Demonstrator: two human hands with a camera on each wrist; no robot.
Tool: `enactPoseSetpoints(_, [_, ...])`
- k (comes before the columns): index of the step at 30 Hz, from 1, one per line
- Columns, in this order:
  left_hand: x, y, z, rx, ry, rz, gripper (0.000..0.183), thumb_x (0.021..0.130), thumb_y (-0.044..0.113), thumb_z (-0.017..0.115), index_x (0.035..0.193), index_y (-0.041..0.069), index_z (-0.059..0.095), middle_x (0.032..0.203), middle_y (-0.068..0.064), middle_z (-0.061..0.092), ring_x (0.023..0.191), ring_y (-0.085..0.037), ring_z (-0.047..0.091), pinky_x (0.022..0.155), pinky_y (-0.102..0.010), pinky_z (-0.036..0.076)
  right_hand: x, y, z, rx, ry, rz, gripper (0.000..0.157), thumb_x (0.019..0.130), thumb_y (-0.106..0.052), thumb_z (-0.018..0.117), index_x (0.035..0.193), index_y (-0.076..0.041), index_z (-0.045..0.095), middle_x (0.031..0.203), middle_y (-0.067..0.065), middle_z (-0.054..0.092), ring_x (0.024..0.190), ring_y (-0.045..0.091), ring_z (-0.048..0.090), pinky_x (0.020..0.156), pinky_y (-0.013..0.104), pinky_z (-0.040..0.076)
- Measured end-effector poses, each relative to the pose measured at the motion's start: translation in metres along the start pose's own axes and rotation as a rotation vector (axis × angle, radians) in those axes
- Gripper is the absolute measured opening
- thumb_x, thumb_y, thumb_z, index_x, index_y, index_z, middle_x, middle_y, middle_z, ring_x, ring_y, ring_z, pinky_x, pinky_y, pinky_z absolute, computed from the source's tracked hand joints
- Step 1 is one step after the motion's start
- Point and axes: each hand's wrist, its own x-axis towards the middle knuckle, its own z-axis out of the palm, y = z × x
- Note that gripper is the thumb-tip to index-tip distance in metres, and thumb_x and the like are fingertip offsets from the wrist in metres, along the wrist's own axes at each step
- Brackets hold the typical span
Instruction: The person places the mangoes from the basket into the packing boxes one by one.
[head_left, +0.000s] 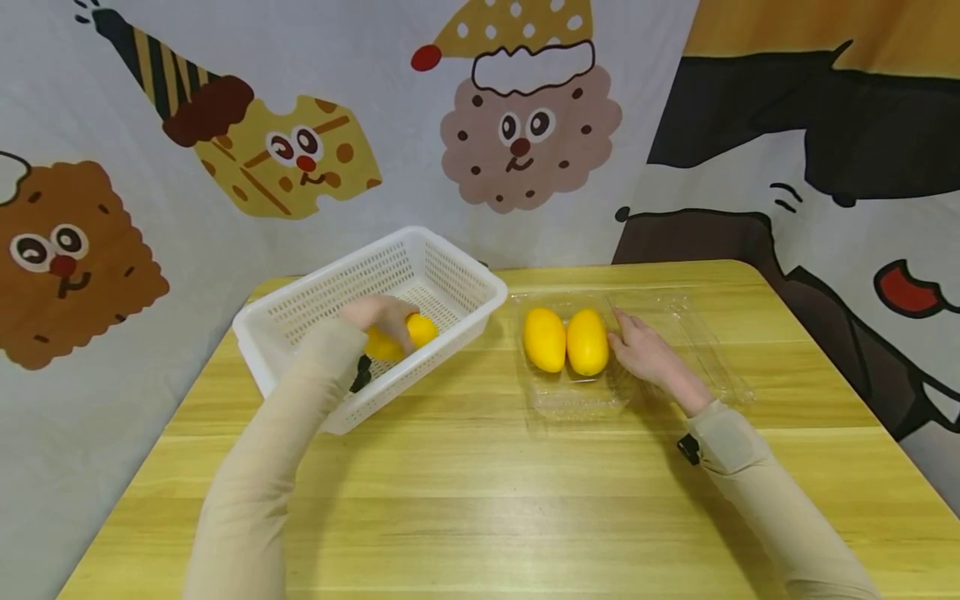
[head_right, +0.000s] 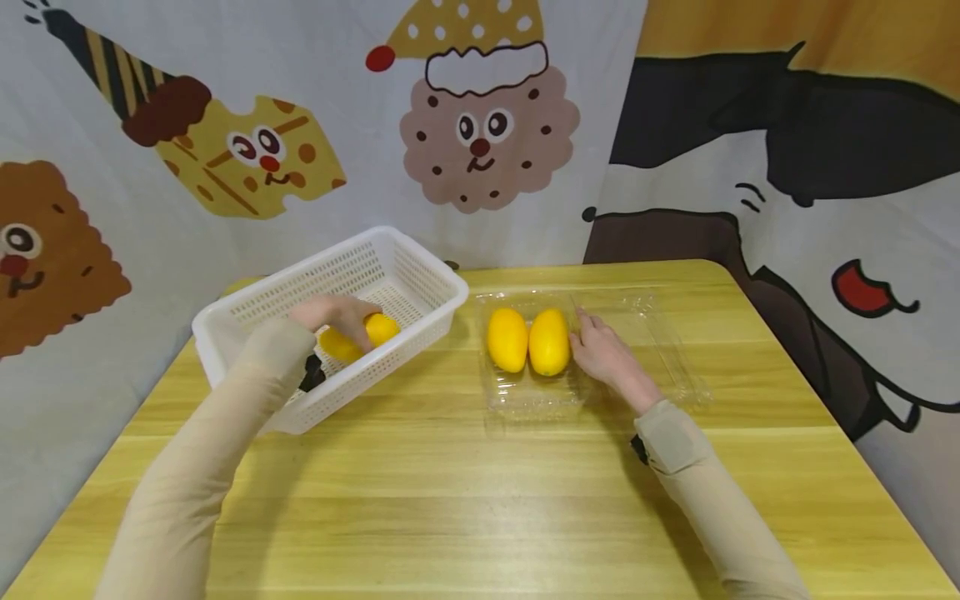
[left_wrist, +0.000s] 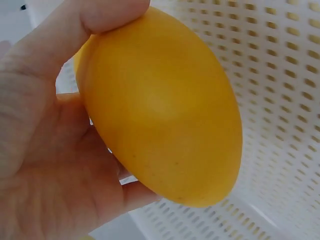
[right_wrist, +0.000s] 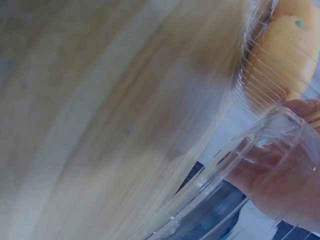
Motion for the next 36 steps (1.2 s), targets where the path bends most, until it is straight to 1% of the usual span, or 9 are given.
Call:
enactPoseSetpoints(2, [-0.002,0.001,-0.004,-0.003,0.018,0.025,0.077,0.073,0.034,0.073,0.140,0.018,0.039,0.126,-0.010,0.053,0.111,-0.029,0.051,0.089,-0.044,0.049,0.000,0.000,0.000,0.001,0.000,0.002,0.061,0.102,-0.026,0.031,0.151,0.001,0.007,0.152,0.036,0.014,0.138,0.052,0.020,0.113,0.063,0.020])
enactPoseSetpoints(4, [-0.005,0.002,-0.008,-0.018,0.033,0.044,0.072,0.074,0.035,0.074,0.136,0.017,0.041,0.123,-0.010,0.054,0.108,-0.028,0.052,0.087,-0.043,0.049,0.001,0.000,0.001,0.003,0.000,0.002,0.061,0.103,-0.026,0.031,0.151,0.001,0.006,0.152,0.036,0.014,0.138,0.052,0.019,0.113,0.063,0.020])
enactPoseSetpoints(12, [-0.011,0.014,-0.025,-0.025,0.098,0.140,0.060,0.080,0.038,0.068,0.128,0.013,0.041,0.120,-0.012,0.053,0.107,-0.029,0.051,0.091,-0.045,0.046,0.000,0.000,0.001,-0.002,0.008,-0.010,0.061,0.103,-0.026,0.030,0.151,0.002,0.006,0.151,0.036,0.015,0.137,0.052,0.022,0.112,0.063,0.022])
enactPoseSetpoints(16, [-0.016,0.030,-0.030,-0.016,0.124,0.188,0.059,0.080,0.038,0.069,0.126,0.013,0.042,0.116,-0.011,0.054,0.103,-0.026,0.052,0.088,-0.041,0.045,0.000,0.000,0.001,-0.006,0.005,-0.011,0.061,0.103,-0.026,0.030,0.151,0.002,0.006,0.151,0.036,0.014,0.137,0.053,0.022,0.112,0.063,0.022])
enactPoseSetpoints(21, [-0.025,0.057,-0.031,0.016,0.134,0.248,0.058,0.081,0.039,0.068,0.125,0.014,0.042,0.110,-0.008,0.054,0.098,-0.023,0.052,0.085,-0.035,0.044,0.000,0.000,0.001,-0.008,0.003,-0.013,0.061,0.103,-0.026,0.030,0.151,0.003,0.006,0.151,0.036,0.014,0.137,0.052,0.021,0.112,0.063,0.022])
enactPoseSetpoints(25, [-0.029,0.082,-0.028,0.061,0.152,0.301,0.061,0.082,0.040,0.068,0.129,0.015,0.039,0.112,-0.007,0.055,0.099,-0.022,0.053,0.087,-0.036,0.045,0.000,0.000,0.000,-0.013,0.003,-0.016,0.061,0.103,-0.026,0.031,0.151,0.003,0.006,0.151,0.036,0.015,0.137,0.052,0.022,0.112,0.063,0.022])
enactPoseSetpoints(28, [-0.027,0.101,-0.021,0.125,0.165,0.347,0.070,0.083,0.043,0.066,0.137,0.014,0.034,0.115,-0.007,0.056,0.100,-0.021,0.053,0.089,-0.036,0.046,0.000,0.000,0.000,-0.015,0.001,-0.015,0.061,0.103,-0.027,0.031,0.151,0.002,0.006,0.151,0.036,0.015,0.137,0.052,0.022,0.112,0.063,0.022])
enactPoseSetpoints(32, [-0.022,0.124,-0.006,0.169,0.164,0.420,0.079,0.084,0.045,0.065,0.144,0.012,0.027,0.116,-0.007,0.057,0.097,-0.019,0.054,0.085,-0.033,0.048,0.000,0.000,0.000,-0.014,-0.001,-0.011,0.061,0.103,-0.027,0.030,0.151,0.002,0.005,0.151,0.036,0.014,0.137,0.053,0.021,0.112,0.063,0.021])
enactPoseSetpoints(36, [-0.014,0.143,0.011,0.145,0.174,0.493,0.077,0.082,0.045,0.068,0.141,0.012,0.030,0.114,-0.006,0.058,0.094,-0.017,0.057,0.080,-0.029,0.050,0.000,0.000,0.000,-0.016,0.000,-0.010,0.061,0.103,-0.026,0.031,0.151,0.002,0.005,0.151,0.036,0.014,0.137,0.052,0.022,0.112,0.063,0.021])
